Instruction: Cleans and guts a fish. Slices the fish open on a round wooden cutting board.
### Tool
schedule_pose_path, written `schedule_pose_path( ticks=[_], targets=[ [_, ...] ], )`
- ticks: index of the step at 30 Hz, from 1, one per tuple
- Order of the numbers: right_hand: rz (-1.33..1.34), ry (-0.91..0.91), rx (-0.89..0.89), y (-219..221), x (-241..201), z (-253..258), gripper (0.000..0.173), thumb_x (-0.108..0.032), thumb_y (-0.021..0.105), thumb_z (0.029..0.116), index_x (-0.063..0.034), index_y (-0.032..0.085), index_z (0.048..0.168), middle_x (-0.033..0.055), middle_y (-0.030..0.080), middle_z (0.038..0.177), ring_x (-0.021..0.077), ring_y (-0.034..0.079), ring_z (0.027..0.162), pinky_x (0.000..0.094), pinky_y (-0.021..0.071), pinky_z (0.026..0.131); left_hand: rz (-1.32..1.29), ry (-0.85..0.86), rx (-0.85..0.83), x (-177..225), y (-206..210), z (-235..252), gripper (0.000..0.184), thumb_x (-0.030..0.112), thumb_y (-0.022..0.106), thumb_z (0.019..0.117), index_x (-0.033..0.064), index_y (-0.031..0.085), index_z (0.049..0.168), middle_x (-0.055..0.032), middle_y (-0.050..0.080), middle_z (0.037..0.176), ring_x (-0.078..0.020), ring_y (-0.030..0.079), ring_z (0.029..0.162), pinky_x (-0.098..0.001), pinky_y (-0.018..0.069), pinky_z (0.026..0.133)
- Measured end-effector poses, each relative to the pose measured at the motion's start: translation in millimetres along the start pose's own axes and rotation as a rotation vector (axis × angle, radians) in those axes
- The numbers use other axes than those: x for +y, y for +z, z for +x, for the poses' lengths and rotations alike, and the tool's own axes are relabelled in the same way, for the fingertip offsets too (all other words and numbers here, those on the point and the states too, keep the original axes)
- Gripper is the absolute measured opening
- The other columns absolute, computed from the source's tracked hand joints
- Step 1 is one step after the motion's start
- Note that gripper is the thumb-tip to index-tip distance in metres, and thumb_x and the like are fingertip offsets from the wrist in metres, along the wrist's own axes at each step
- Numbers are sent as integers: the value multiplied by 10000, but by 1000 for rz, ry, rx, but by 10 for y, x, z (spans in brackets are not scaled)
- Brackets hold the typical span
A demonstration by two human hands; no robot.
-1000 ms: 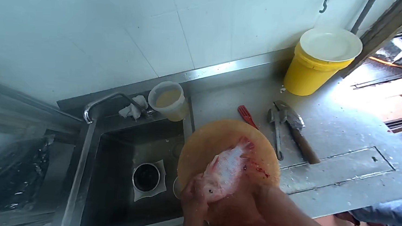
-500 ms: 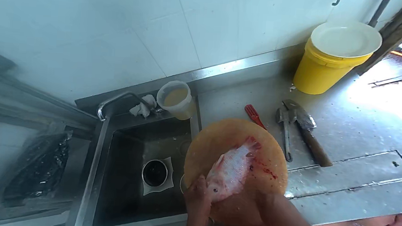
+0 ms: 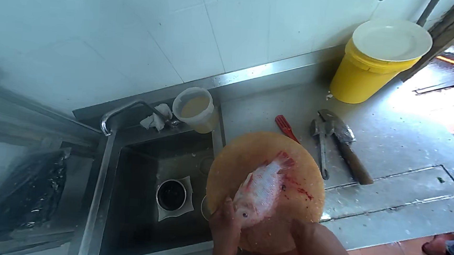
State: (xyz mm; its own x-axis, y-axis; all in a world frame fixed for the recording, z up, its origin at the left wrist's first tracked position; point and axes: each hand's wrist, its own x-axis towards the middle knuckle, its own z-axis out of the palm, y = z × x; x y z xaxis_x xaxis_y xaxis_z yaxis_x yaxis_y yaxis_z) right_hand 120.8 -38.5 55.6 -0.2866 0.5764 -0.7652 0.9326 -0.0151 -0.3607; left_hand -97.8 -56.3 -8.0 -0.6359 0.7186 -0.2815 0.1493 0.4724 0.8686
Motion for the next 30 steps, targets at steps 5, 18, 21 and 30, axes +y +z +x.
schedule_pose_path(
  ticks=[5, 18, 21, 30],
  targets=[
    [-1, -184, 36, -54, -116, -156, 370, -320, 458, 1078, -53, 686, 1195, 254, 722, 993, 469, 714, 960, 675, 557, 809, 124, -8, -326, 106, -230, 88, 337, 314, 555, 1032, 45, 706, 1167, -76, 726, 968, -166, 703, 893, -411, 600, 825],
    [-163, -313, 126, -742, -305, 804, 382, -353, 427, 1087, -46, 655, 1089, 209, 692, 984, 409, 691, 980, 635, 542, 838, 285, 319, -528, 270, -175, 32, 424, 332, 739, 908, 86, 730, 1254, -96, 697, 1232, -149, 652, 1157, -342, 533, 1024],
    [-142, -418, 23, -780, -415, 680, 409, -395, 450, 1087, -69, 690, 1145, 188, 704, 976, 379, 700, 959, 622, 549, 852, 222, 349, -533, 258, -179, 79, 386, 301, 765, 892, 60, 751, 1194, -97, 710, 1199, -136, 667, 1123, -315, 555, 988],
    [48, -453, 105, -833, -327, 565, 470, -463, 425, 1085, -77, 637, 922, 105, 597, 763, 275, 626, 727, 523, 527, 673, 40, 377, -539, 415, -207, 224, 265, 208, 802, 866, 69, 758, 1087, -51, 736, 1108, -126, 702, 1028, -342, 600, 924]
  ],
)
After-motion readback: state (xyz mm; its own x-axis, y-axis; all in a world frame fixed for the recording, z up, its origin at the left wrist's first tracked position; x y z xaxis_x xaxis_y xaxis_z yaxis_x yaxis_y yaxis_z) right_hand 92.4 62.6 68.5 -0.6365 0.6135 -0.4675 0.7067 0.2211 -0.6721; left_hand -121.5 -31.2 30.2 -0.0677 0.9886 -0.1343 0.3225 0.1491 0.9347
